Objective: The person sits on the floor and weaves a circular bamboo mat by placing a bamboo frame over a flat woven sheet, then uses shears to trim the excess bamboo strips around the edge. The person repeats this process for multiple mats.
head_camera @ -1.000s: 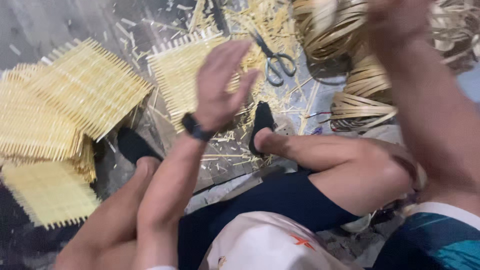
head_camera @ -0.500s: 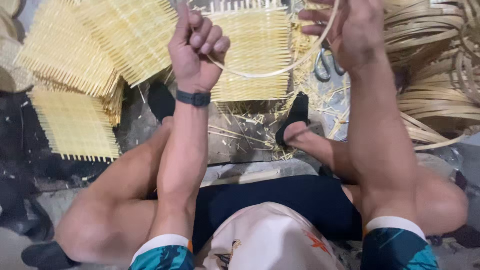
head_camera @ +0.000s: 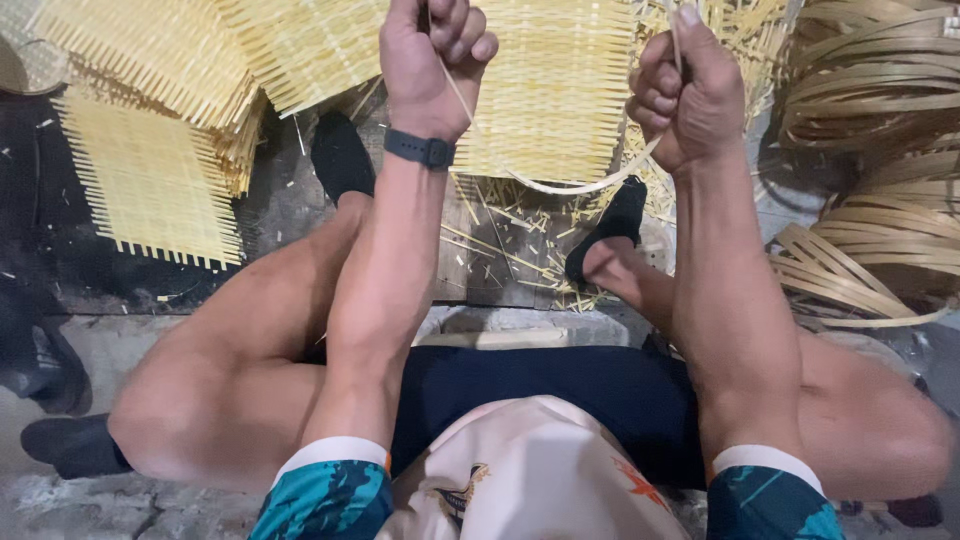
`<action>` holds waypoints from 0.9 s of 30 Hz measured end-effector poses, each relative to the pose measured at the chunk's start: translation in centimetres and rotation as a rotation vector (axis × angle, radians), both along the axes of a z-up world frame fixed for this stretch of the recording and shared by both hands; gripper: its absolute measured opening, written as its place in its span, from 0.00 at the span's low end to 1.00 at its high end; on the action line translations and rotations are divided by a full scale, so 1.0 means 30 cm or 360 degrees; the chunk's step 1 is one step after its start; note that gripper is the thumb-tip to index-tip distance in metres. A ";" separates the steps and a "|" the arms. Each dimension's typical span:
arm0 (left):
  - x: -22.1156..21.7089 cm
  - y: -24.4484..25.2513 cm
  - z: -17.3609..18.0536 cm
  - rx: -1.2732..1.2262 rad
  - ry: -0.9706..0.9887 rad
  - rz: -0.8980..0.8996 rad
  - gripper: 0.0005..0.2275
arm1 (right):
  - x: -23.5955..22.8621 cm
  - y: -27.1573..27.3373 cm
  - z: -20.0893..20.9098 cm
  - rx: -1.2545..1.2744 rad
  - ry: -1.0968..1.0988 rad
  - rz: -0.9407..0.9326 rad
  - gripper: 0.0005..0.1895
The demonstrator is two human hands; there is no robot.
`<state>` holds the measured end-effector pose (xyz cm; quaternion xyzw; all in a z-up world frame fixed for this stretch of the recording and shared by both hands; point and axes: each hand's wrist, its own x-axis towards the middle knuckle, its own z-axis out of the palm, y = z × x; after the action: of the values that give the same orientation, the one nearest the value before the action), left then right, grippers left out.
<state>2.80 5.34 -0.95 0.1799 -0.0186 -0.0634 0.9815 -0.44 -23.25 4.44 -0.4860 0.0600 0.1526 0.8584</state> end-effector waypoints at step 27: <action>-0.046 0.061 -0.492 0.2982 0.0290 0.0251 0.08 | 0.019 -0.076 -0.685 -0.1943 -0.0280 -0.0313 0.08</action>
<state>1.43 7.18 -15.70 0.8904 0.1289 0.0002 0.4365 0.15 -25.54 -16.12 -0.8920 0.1099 -0.0295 0.4376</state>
